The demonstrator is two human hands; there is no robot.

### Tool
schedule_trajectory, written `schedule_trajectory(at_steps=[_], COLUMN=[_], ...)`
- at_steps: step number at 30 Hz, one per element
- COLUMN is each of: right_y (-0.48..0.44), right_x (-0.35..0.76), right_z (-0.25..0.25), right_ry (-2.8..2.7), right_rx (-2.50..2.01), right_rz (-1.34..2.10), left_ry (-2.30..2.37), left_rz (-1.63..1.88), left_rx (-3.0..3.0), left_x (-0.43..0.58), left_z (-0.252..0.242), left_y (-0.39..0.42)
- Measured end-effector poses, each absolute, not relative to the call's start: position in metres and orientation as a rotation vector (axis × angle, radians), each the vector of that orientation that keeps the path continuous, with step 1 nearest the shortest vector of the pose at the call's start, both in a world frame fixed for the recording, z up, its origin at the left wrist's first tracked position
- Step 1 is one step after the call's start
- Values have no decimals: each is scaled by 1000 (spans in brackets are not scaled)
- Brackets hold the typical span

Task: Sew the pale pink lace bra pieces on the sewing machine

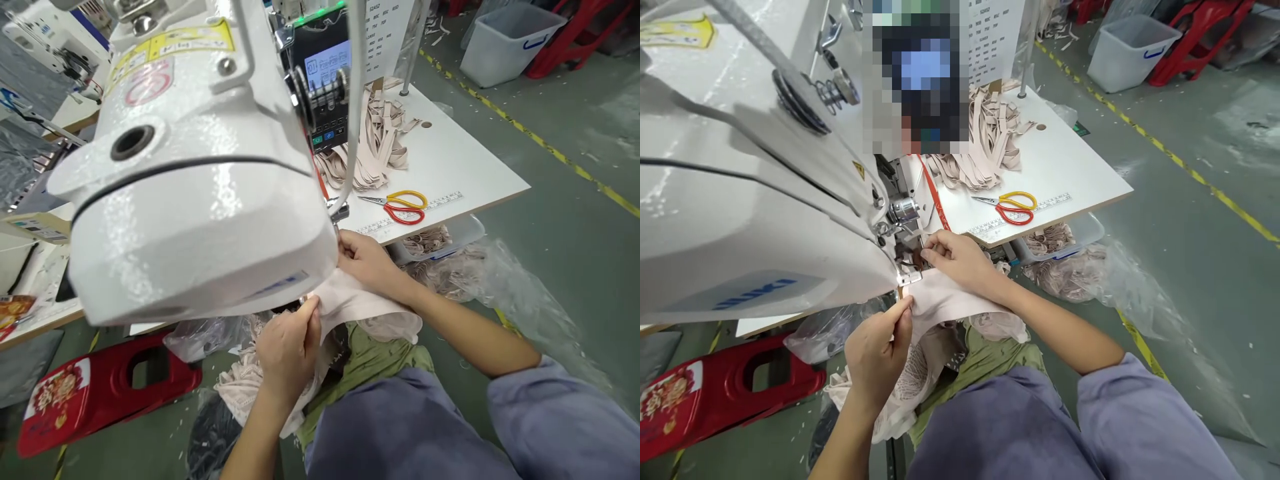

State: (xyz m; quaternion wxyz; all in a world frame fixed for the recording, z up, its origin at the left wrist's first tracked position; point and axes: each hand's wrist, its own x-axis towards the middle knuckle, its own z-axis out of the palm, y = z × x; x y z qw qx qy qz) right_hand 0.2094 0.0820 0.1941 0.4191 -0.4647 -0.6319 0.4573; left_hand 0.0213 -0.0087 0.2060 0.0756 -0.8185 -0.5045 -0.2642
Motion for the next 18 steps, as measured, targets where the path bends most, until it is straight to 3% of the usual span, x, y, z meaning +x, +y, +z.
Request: schedule_trajectory(at_steps=[4, 12, 18], right_y=[71, -3, -31], right_x=[222, 258, 265], right_z=[152, 20, -6], right_ry=[-1397, -1144, -1218], right_rx=[-1226, -1717, -1778], right_rz=[1117, 1017, 1120], left_ry=[-1532, -1541, -1670], left_rz=[-795, -833, -867], left_rx=[-2468, -2498, -2493], left_x=[22, 24, 24], left_z=[205, 206, 206], left_y=[-8, -7, -9])
